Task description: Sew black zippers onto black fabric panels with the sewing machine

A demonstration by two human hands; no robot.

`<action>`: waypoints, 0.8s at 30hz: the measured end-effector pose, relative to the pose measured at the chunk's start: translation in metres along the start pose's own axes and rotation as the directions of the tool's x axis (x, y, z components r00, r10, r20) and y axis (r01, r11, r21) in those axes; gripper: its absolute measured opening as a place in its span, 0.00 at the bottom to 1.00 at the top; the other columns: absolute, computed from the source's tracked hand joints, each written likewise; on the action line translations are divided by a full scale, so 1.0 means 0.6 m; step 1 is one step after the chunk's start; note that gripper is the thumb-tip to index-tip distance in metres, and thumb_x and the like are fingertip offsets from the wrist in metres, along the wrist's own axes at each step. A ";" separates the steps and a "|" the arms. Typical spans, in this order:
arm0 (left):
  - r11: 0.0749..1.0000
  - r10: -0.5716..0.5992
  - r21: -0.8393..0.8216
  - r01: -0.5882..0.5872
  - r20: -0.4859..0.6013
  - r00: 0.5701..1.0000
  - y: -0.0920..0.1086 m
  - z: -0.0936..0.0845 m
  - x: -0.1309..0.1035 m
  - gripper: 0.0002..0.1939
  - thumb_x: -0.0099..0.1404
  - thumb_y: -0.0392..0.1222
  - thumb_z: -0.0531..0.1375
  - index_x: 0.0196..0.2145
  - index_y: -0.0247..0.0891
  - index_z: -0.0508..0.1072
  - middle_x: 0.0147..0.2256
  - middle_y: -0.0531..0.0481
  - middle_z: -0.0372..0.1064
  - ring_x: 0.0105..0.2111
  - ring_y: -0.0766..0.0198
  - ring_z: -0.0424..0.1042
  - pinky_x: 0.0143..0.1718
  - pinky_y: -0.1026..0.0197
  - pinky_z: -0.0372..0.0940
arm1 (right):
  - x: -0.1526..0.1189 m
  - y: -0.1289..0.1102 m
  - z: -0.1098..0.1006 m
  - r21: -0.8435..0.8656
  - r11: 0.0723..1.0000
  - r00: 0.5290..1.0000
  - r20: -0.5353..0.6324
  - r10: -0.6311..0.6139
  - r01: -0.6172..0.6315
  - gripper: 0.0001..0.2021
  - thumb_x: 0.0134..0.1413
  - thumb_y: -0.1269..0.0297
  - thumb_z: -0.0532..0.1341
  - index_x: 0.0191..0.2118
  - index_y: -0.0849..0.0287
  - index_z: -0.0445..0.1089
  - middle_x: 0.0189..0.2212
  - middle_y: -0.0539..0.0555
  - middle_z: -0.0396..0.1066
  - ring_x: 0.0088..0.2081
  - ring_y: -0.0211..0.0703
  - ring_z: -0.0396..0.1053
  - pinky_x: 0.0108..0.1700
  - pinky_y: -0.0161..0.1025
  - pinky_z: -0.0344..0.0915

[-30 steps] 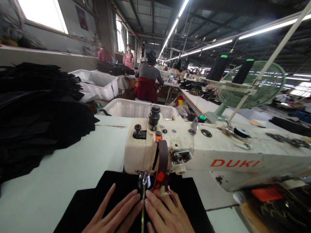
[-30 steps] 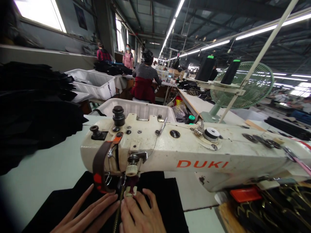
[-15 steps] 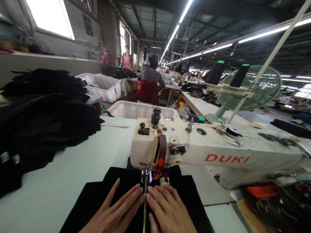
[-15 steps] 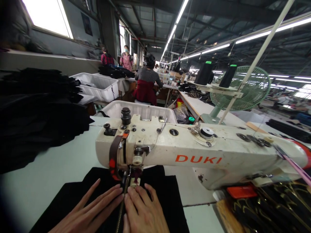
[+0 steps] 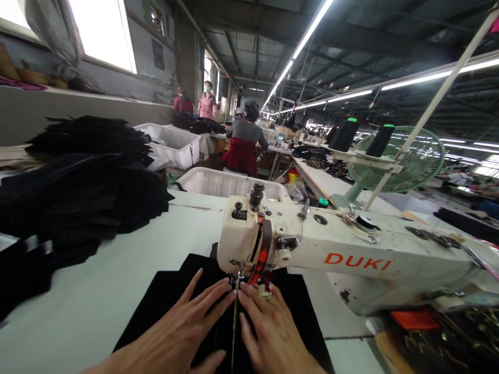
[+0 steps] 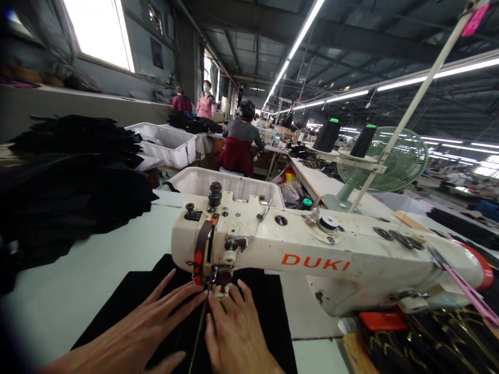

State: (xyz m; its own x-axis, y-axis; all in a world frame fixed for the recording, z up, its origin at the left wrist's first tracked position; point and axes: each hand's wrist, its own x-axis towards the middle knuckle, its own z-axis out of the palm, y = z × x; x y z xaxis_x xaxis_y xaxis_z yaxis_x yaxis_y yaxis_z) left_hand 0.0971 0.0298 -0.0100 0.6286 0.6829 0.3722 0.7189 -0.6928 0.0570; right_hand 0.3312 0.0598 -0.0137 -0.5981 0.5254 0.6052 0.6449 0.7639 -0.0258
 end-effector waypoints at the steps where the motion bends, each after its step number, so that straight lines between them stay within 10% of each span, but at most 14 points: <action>1: 1.000 -0.001 0.006 0.001 0.004 1.000 -0.001 0.001 -0.001 0.49 0.62 0.42 0.63 0.73 0.42 0.42 0.66 0.41 0.58 0.64 0.45 0.60 0.61 0.38 0.58 | 0.001 0.001 -0.002 0.002 1.000 1.000 -0.003 -0.005 0.005 0.15 0.65 0.69 0.55 0.55 0.60 0.69 0.50 0.54 0.77 0.49 0.45 0.75 0.58 0.45 0.69; 20: 0.999 -0.012 -0.029 0.017 0.168 0.986 -0.012 -0.010 0.025 0.37 0.67 0.45 0.61 0.70 0.41 0.54 0.66 0.39 0.57 0.66 0.50 0.56 0.65 0.35 0.46 | 0.011 0.008 -0.010 0.101 0.991 0.979 0.193 0.066 -0.087 0.17 0.62 0.72 0.58 0.55 0.58 0.70 0.54 0.56 0.74 0.55 0.48 0.71 0.62 0.53 0.64; 24: 0.996 -0.084 0.011 0.084 0.196 0.977 0.027 -0.023 0.009 0.27 0.75 0.46 0.55 0.67 0.34 0.59 0.67 0.34 0.54 0.68 0.46 0.51 0.65 0.30 0.40 | 0.006 -0.011 -0.034 0.110 0.978 0.950 0.279 0.139 -0.175 0.19 0.61 0.73 0.59 0.57 0.60 0.69 0.58 0.59 0.69 0.59 0.53 0.67 0.64 0.59 0.61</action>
State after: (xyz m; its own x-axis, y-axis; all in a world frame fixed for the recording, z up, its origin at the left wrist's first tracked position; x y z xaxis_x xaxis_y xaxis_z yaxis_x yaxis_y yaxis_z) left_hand 0.1082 0.0190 0.0056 0.6115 0.7711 0.1774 0.7723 -0.6305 0.0781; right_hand 0.3345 0.0490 0.0051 -0.6116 0.7097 0.3496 0.6832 0.6966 -0.2190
